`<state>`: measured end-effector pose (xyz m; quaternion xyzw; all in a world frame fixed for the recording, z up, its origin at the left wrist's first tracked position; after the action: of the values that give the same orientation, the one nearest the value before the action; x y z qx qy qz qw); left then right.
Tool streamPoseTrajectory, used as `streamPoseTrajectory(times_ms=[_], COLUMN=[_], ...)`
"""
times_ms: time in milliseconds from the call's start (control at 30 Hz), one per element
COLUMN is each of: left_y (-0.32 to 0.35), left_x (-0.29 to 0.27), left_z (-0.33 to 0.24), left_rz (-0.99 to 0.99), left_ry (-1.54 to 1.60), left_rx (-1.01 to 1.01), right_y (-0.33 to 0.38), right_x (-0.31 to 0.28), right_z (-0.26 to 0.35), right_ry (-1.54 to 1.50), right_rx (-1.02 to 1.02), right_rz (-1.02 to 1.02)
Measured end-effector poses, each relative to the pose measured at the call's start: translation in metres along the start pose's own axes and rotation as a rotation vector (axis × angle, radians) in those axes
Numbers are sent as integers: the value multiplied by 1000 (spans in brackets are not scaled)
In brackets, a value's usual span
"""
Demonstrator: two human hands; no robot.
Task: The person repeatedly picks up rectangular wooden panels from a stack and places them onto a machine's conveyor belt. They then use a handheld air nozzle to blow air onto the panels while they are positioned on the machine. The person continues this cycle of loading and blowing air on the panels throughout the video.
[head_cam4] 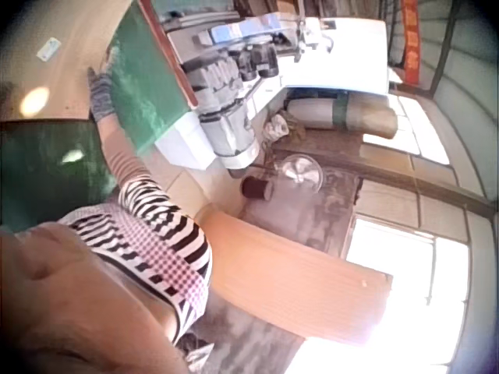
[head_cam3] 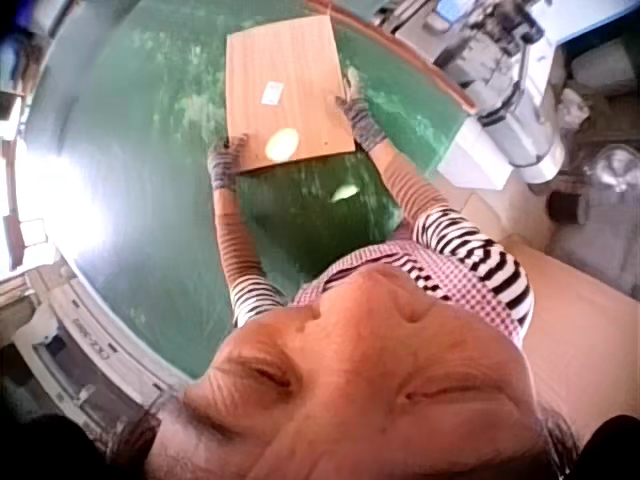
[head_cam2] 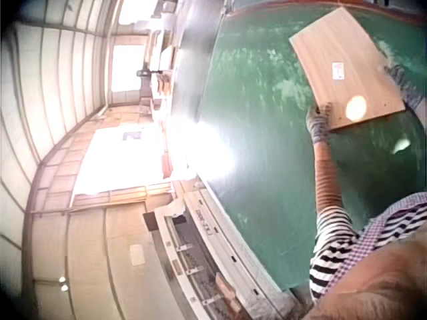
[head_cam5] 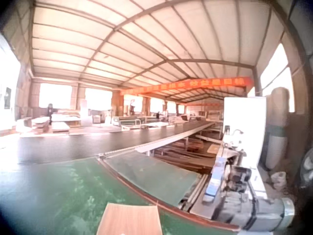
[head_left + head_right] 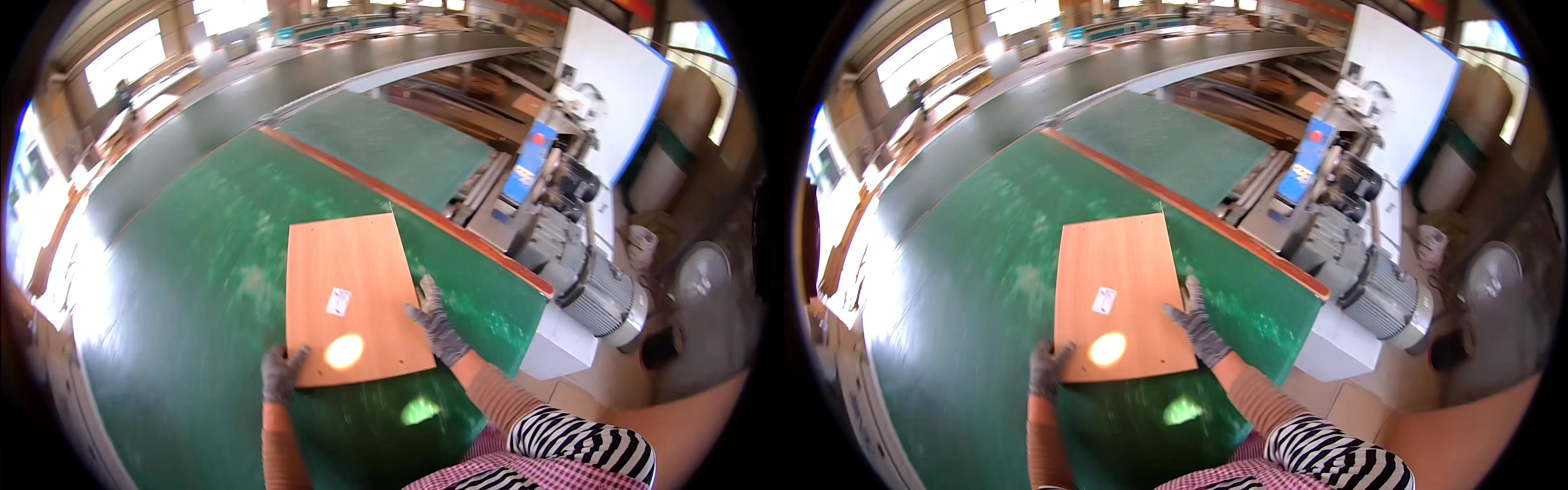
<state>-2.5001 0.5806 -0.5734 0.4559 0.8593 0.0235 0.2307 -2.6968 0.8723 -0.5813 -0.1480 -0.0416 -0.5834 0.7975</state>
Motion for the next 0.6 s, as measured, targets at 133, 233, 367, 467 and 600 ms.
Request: streamPoseTrajectory(times_ms=[133,233,367,467,600], left_y=[211,389,600,718,805], left_x=[-11,-11,22,54,60], left_z=[56,72,103,104,111], left_rz=[-139,-288,-720,-1025,-1409], left_ry=[688,814,1227,1449,1500], left_rx=[-144,-169,-86,170,629], right_y=[102,218,357,478,631], right_x=[55,73,128,173,236], right_z=[67,72,73,94,143], right_ry=[-476,-428,-463,-481,-380], right_rx=[668,976,1158,1203,1413], right_rz=[581,859,1160,1412,1743])
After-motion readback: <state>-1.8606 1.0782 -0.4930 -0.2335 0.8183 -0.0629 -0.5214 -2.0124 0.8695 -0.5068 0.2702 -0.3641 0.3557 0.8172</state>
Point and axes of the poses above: each hand's wrist, its own y-axis away from the middle knuckle, its own x-axis out of the palm, z = x × y, the point moved 5 cm from there along -y, towards the middle knuckle, and after that the axes turned 2 degrees about x, right-handed, at the moved point
